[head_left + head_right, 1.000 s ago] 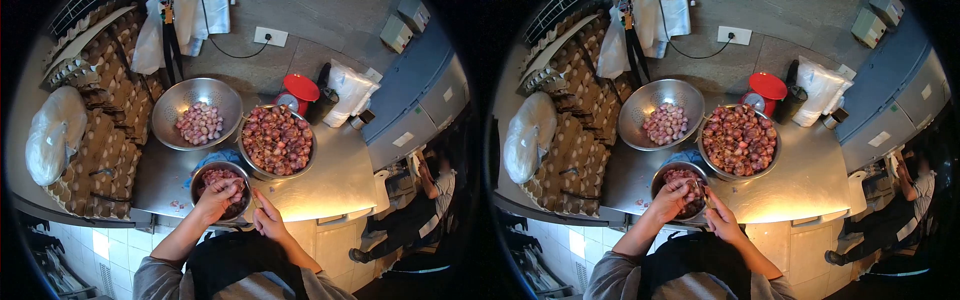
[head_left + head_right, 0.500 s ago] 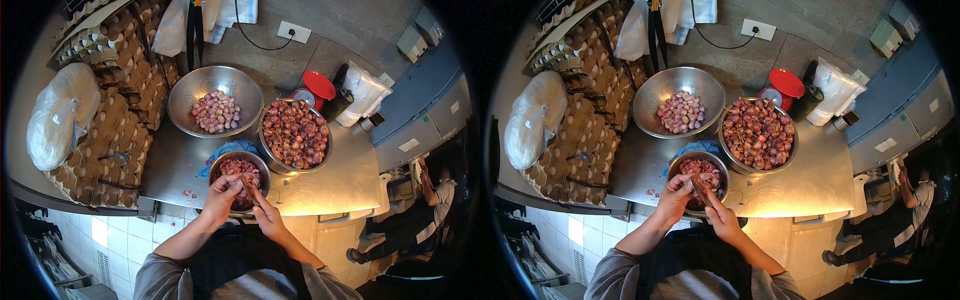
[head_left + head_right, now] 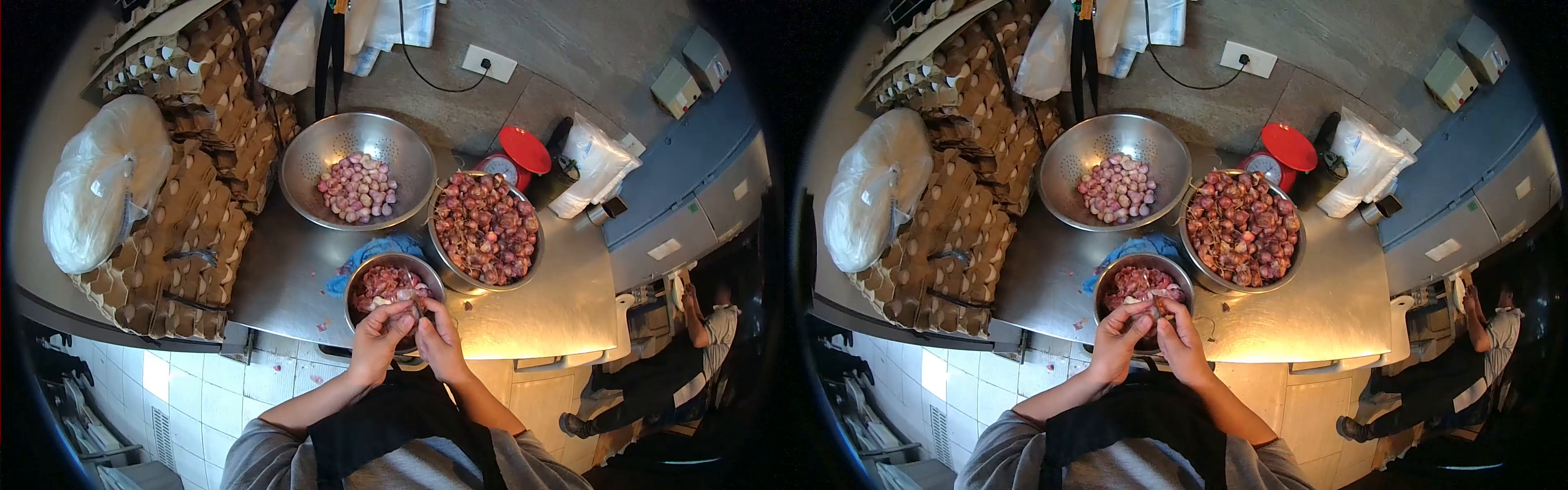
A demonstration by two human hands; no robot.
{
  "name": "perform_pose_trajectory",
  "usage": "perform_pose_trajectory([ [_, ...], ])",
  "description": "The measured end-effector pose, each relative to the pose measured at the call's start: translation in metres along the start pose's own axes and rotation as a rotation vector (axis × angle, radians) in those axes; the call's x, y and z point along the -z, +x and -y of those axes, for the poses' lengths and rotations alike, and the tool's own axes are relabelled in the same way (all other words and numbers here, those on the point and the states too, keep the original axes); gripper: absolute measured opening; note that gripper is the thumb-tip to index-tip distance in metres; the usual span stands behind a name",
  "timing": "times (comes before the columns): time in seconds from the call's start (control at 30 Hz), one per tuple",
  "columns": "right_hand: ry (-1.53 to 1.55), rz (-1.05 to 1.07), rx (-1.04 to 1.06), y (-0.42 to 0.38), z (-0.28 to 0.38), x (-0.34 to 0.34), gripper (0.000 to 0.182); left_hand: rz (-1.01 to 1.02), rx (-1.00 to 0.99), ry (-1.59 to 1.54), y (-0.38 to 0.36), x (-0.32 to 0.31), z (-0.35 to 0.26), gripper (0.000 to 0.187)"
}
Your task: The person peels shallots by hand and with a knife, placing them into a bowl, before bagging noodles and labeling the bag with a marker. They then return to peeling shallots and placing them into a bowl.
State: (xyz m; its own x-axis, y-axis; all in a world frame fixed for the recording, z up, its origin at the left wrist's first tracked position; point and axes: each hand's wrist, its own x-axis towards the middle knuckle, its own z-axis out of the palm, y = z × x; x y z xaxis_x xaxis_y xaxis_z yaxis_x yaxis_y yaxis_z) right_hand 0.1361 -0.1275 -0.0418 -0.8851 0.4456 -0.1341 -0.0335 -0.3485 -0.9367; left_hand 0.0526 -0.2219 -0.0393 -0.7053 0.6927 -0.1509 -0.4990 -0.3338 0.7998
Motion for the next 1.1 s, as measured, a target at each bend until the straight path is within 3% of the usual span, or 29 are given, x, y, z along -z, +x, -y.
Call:
perform_pose_trajectory([
  [0.2, -0.020, -0.049, -0.110, 0.003, 0.013, 0.006, 0.035, 0.091, 0.144, -0.169, 0.014, 0.010, -0.016, 0.028],
  [0.23, -0.034, -0.041, -0.135, 0.003, 0.015, 0.010, 0.044, 0.115, 0.203, -0.225, 0.016, 0.013, -0.020, 0.027],
  [0.33, -0.127, -0.019, -0.032, 0.004, 0.016, 0.013, 0.053, 0.149, 0.313, -0.320, 0.024, 0.018, -0.029, 0.026],
  [0.43, -0.121, 0.008, -0.010, 0.002, 0.007, 0.017, 0.050, 0.141, 0.395, -0.371, 0.026, 0.020, -0.036, 0.024],
  [0.53, -0.119, 0.002, -0.065, -0.002, -0.003, 0.022, 0.044, 0.142, 0.222, -0.190, 0.029, 0.025, -0.022, 0.023],
  [0.63, -0.060, 0.043, -0.175, -0.001, 0.004, 0.020, 0.048, 0.112, 0.257, -0.187, 0.032, 0.027, -0.022, 0.023],
  [0.87, -0.179, -0.039, 0.022, -0.002, 0.006, 0.011, 0.052, 0.128, 0.267, -0.152, 0.031, 0.025, -0.031, 0.032],
  [1.03, -0.053, 0.111, -0.061, -0.008, -0.009, 0.019, 0.051, 0.152, 0.396, -0.377, 0.033, 0.035, -0.024, 0.028],
  [1.1, -0.148, 0.122, -0.028, -0.010, -0.006, 0.011, 0.050, 0.107, 0.337, -0.315, 0.027, 0.028, -0.026, 0.025],
])
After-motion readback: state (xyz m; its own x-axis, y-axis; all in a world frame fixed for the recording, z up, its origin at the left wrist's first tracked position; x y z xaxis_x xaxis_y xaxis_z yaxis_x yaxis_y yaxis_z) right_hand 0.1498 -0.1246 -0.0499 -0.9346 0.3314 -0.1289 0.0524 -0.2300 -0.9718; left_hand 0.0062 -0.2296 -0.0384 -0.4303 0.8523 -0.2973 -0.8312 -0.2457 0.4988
